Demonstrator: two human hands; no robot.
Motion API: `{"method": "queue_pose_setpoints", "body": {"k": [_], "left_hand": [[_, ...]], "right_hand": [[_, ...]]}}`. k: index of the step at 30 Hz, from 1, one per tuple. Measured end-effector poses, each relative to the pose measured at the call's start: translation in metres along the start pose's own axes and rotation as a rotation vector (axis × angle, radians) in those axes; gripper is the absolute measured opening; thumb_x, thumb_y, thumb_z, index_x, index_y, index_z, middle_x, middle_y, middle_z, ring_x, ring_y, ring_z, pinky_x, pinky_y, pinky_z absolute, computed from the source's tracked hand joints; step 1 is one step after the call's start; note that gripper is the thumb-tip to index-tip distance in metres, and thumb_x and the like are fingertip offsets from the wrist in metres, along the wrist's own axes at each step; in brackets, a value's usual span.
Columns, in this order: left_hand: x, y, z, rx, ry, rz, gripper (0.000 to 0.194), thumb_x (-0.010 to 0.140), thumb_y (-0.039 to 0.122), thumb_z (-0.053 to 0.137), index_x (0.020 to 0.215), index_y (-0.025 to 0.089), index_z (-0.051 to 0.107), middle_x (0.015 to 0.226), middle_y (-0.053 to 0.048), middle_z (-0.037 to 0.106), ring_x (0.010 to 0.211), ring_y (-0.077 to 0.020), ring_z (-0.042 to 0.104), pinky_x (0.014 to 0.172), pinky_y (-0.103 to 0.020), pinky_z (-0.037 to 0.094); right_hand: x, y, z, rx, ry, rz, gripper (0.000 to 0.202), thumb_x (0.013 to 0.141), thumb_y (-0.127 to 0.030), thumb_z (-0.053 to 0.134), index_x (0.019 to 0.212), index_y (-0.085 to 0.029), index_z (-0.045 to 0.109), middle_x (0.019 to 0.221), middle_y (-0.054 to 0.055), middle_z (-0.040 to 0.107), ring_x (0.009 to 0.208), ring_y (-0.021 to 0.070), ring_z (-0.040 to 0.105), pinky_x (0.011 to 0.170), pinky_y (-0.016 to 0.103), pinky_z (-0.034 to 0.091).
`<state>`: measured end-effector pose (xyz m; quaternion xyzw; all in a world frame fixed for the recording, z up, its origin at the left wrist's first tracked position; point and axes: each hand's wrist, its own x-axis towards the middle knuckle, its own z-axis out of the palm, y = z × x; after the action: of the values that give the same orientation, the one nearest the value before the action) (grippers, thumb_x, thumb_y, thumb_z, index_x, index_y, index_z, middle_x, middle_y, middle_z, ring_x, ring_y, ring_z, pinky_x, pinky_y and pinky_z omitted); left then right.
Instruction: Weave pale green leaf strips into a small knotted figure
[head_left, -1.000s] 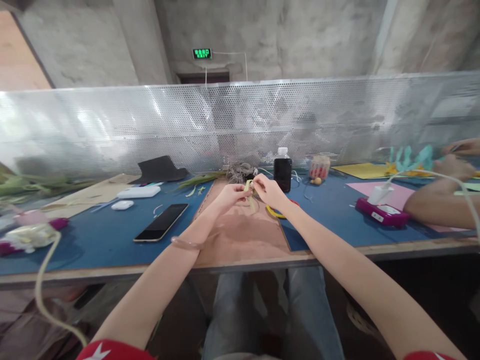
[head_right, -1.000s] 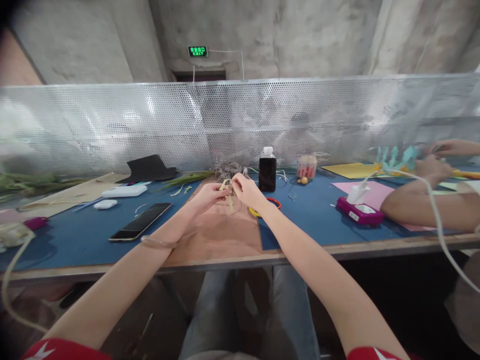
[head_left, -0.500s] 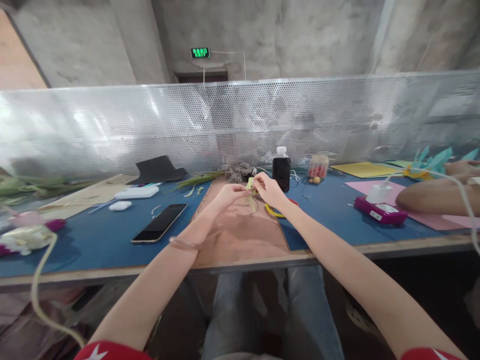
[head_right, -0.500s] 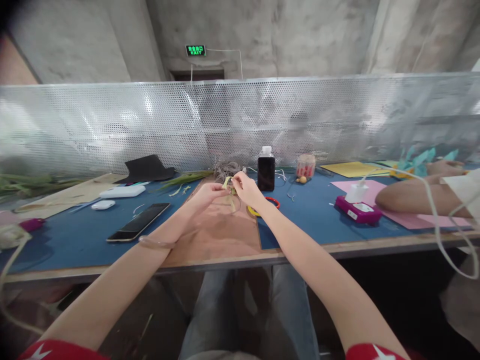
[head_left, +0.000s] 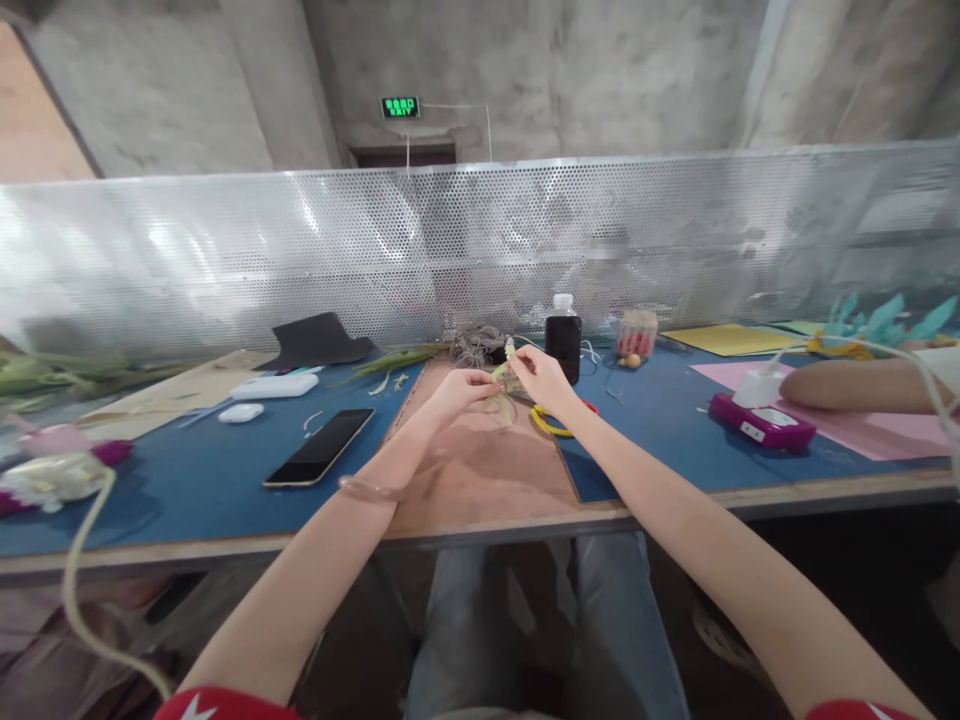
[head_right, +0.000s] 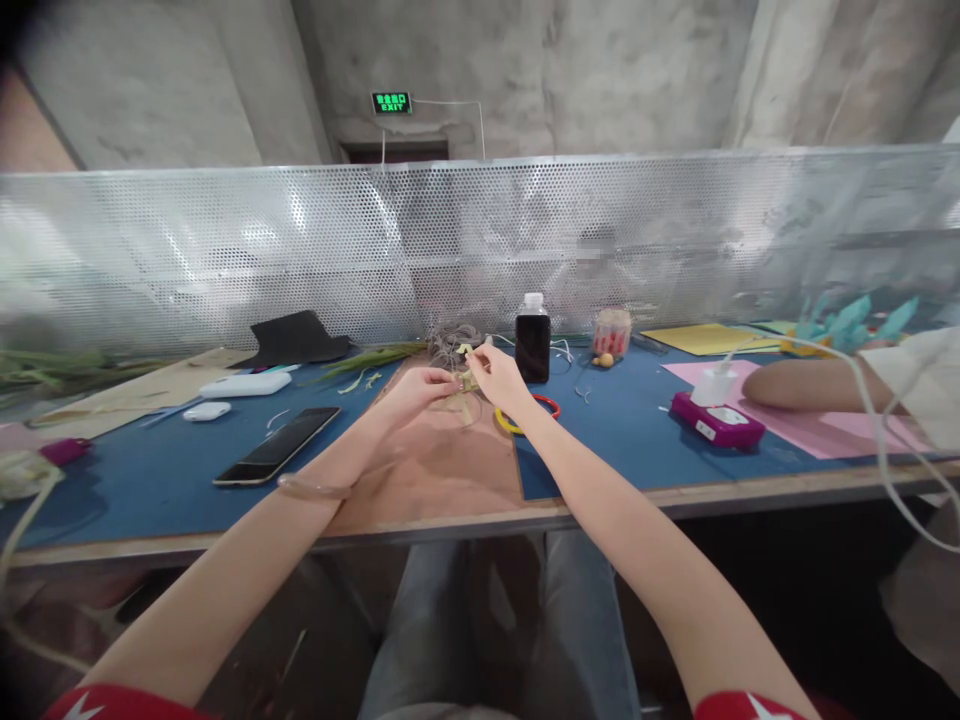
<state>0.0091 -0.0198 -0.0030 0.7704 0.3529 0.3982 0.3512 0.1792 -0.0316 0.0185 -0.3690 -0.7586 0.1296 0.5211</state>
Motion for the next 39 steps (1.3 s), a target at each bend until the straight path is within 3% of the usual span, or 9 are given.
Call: {"method": "queue_pose_setpoints", "body": {"k": [8, 18, 24, 33, 39], "left_hand": [[-0.0026, 0.0060, 0.0018, -0.025, -0.061, -0.017, 0.018, 0.081, 0.028, 0.056, 0.084, 0.010, 0.060, 0.081, -0.002, 0.062, 0.071, -0.0132, 0.059, 0.066, -0.030, 0.049], [-0.0028, 0.0058, 0.0013, -0.056, -0.034, -0.080, 0.021, 0.084, 0.029, 0.051, 0.092, 0.011, 0.057, 0.084, -0.003, 0.061, 0.068, -0.0120, 0.059, 0.061, -0.028, 0.050], [-0.0027, 0.0062, 0.0008, -0.062, -0.030, -0.093, 0.022, 0.084, 0.030, 0.051, 0.089, 0.010, 0.058, 0.080, -0.002, 0.061, 0.065, -0.0115, 0.059, 0.059, -0.027, 0.050], [-0.0020, 0.0031, -0.0003, -0.060, -0.021, -0.107, 0.021, 0.084, 0.030, 0.052, 0.091, 0.010, 0.058, 0.086, -0.003, 0.060, 0.070, -0.0133, 0.059, 0.061, -0.028, 0.050], [-0.0012, 0.0029, -0.0009, -0.058, -0.016, -0.115, 0.020, 0.084, 0.028, 0.052, 0.093, 0.011, 0.057, 0.088, -0.004, 0.060, 0.073, -0.0138, 0.058, 0.063, -0.029, 0.050]], "right_hand": [[0.0031, -0.0004, -0.0026, 0.118, -0.032, 0.071, 0.023, 0.089, -0.028, 0.046, 0.103, -0.012, 0.055, 0.087, 0.003, 0.061, 0.070, 0.0114, 0.059, 0.066, 0.030, 0.050], [0.0014, -0.0006, -0.0061, 0.094, -0.132, 0.085, 0.023, 0.086, -0.032, 0.048, 0.096, -0.013, 0.058, 0.093, 0.004, 0.061, 0.081, 0.0143, 0.059, 0.073, 0.033, 0.048], [0.0000, 0.0003, -0.0044, 0.066, -0.202, 0.074, 0.019, 0.084, -0.028, 0.052, 0.090, -0.011, 0.058, 0.081, 0.002, 0.061, 0.070, 0.0117, 0.059, 0.066, 0.030, 0.049], [0.0001, 0.0053, -0.0030, -0.005, -0.212, 0.029, 0.019, 0.083, -0.031, 0.055, 0.083, -0.011, 0.057, 0.074, 0.000, 0.058, 0.064, 0.0102, 0.055, 0.061, 0.027, 0.047], [0.0010, 0.0018, -0.0020, -0.012, -0.142, 0.006, 0.017, 0.084, -0.027, 0.053, 0.090, -0.011, 0.056, 0.082, 0.001, 0.059, 0.071, 0.0117, 0.057, 0.066, 0.029, 0.048]]}}
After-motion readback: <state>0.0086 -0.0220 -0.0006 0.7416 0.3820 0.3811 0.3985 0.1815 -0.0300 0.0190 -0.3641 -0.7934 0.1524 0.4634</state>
